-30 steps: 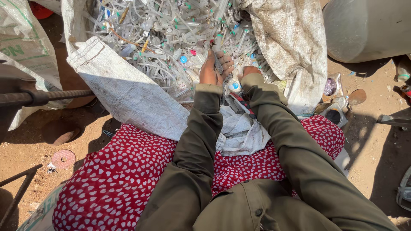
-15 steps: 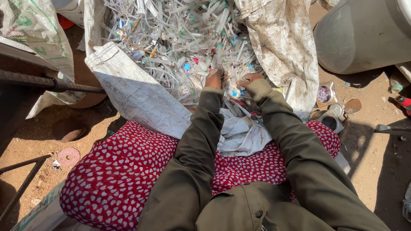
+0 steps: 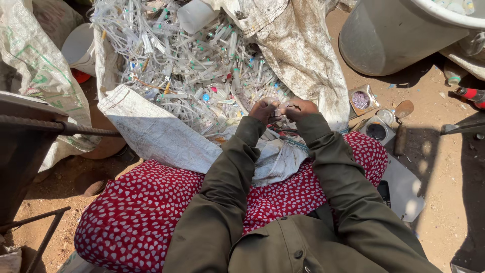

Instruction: The person sits on the ground and sorts through a large sack of used medical syringes. They pick up syringes one by one, separate the needle from the barrel, and place the components into a nearby bucket.

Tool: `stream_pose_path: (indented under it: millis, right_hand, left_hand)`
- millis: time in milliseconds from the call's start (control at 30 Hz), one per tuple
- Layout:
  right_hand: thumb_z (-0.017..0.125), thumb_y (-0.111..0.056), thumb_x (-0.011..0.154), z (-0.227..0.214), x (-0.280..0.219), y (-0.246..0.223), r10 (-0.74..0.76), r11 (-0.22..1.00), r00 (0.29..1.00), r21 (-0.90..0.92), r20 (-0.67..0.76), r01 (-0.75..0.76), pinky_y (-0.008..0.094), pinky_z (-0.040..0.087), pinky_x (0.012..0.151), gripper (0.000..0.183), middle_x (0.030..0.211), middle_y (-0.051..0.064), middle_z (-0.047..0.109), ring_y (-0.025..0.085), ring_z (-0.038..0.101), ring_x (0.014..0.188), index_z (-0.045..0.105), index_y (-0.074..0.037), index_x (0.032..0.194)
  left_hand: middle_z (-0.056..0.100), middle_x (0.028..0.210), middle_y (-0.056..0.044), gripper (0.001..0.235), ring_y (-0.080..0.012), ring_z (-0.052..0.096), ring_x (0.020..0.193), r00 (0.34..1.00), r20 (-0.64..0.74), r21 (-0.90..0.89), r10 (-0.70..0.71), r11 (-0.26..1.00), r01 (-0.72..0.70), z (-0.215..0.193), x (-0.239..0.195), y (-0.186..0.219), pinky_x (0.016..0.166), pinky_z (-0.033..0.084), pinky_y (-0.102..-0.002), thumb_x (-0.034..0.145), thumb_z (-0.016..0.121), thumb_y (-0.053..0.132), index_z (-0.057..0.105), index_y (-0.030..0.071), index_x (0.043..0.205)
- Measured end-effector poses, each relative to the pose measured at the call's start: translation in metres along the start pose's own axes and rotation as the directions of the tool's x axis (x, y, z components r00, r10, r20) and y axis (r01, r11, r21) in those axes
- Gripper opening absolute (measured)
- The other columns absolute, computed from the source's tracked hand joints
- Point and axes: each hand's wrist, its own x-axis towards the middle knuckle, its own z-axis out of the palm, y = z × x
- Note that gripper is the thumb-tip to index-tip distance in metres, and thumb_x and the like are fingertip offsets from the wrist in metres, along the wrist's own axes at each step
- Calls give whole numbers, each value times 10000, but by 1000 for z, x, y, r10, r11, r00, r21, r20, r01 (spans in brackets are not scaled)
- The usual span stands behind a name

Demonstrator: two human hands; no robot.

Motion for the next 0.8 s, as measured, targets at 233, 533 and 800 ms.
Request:
stream_pose_path:
  millis: [233, 533, 800]
  right_hand:
    - [799, -307, 836, -7, 0, 20, 5, 985, 1000, 170, -29, 0, 280, 523, 585, 315, 752, 37, 702, 107, 624, 642, 765, -38, 997]
    - [738, -301, 886, -10, 13, 41, 63, 954, 989, 299, -138, -19, 314, 522, 581, 306, 726, 84, 670, 145, 610, 615, 745, -8, 971]
    - [610, -384, 1122, -62, 22, 68, 105, 461, 815, 754, -569, 467, 292, 406, 544, 300, 780, -9, 470, 97, 457, 614, 635, -113, 1246]
  left_hand:
    - [670, 764, -69, 222, -169, 642, 623, 999, -20, 208, -45, 977, 48, 24, -14, 8, 535, 553, -337, 955, 729, 247, 686, 37, 1014]
    - [599, 679, -31, 236, -117, 515, 527, 997, -57, 336, -61, 939, 77, 66, -36, 19, 461, 424, -277, 971, 724, 258, 674, 48, 875]
    - [600, 639, -32, 282, -131, 529, 530, 988, -94, 741, 121, 672, -12, 99, -52, 35, 491, 428, -319, 947, 736, 283, 656, 52, 809]
